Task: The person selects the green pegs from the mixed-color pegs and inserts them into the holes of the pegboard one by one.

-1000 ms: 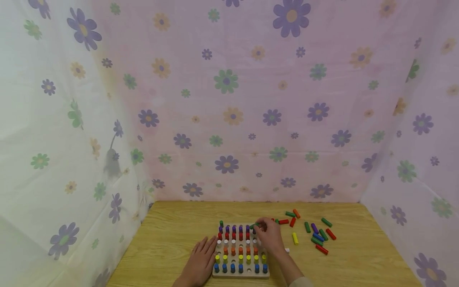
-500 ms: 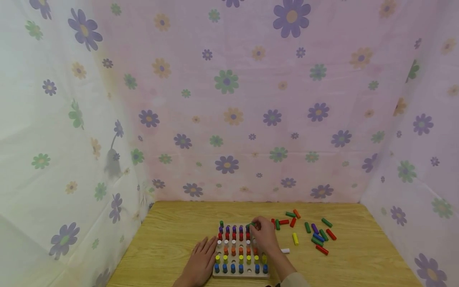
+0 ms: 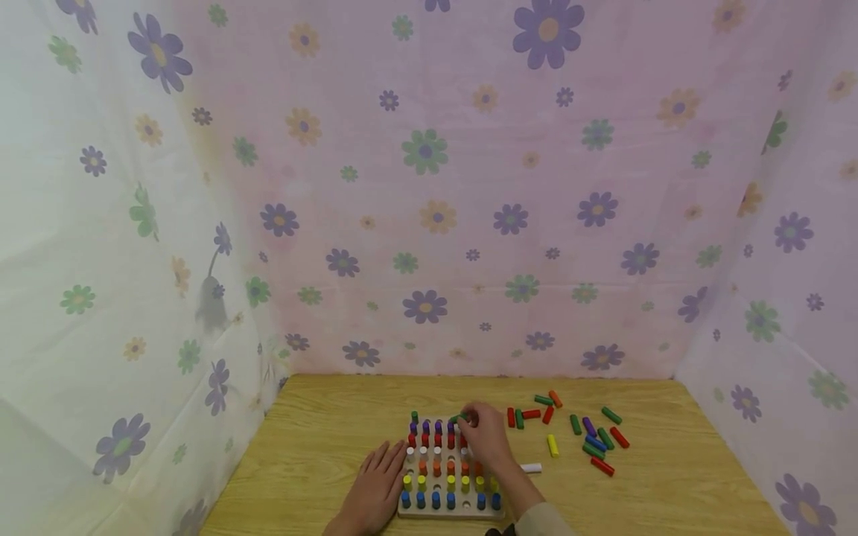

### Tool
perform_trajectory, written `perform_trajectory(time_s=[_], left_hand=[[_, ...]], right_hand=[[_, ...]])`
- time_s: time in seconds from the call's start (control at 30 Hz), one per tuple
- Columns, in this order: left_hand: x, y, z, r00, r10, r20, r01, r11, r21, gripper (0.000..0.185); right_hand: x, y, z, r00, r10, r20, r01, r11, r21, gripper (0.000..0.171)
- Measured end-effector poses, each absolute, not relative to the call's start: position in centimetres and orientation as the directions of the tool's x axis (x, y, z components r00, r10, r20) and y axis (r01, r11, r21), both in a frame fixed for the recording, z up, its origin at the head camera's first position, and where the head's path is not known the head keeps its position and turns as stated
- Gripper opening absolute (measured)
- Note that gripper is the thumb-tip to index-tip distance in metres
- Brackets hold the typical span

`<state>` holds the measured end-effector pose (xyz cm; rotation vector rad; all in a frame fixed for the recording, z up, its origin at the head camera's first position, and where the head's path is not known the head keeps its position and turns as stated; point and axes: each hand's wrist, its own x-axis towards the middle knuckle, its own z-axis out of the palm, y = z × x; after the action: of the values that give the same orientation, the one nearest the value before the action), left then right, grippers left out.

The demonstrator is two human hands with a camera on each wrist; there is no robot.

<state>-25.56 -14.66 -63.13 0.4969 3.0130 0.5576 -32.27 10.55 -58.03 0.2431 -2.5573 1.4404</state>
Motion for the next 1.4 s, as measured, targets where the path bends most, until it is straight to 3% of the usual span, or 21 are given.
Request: perform_trajectory(time_s=[0.47,0.93,1.4], left_hand=[[-25.7,-14.9,-63.7,-0.946,0.323,0.029,0.313,0.886,0.342,0.058],[-25.7,-15.1,-64.2,-0.943,0.325,0.069,0.329,0.887,0.324,0.059],[-25.8,-14.9,-63.9,-0.947,0.319,0.045,0.316,0.895,0.315,0.061]], right_hand=[[-32.6,8.3,-57.7,-0.968,-0.143,0.206,-0.25,0.493,-0.833,0.01],[-33.5,6.4,-57.9,-0.95,-0.185,0.252,-0.312,0.508,-0.803,0.009],[-34.0,5.1,-57.0,-0.974,-0.155,0.163,-0.222,0.542,-0.81,0.012]])
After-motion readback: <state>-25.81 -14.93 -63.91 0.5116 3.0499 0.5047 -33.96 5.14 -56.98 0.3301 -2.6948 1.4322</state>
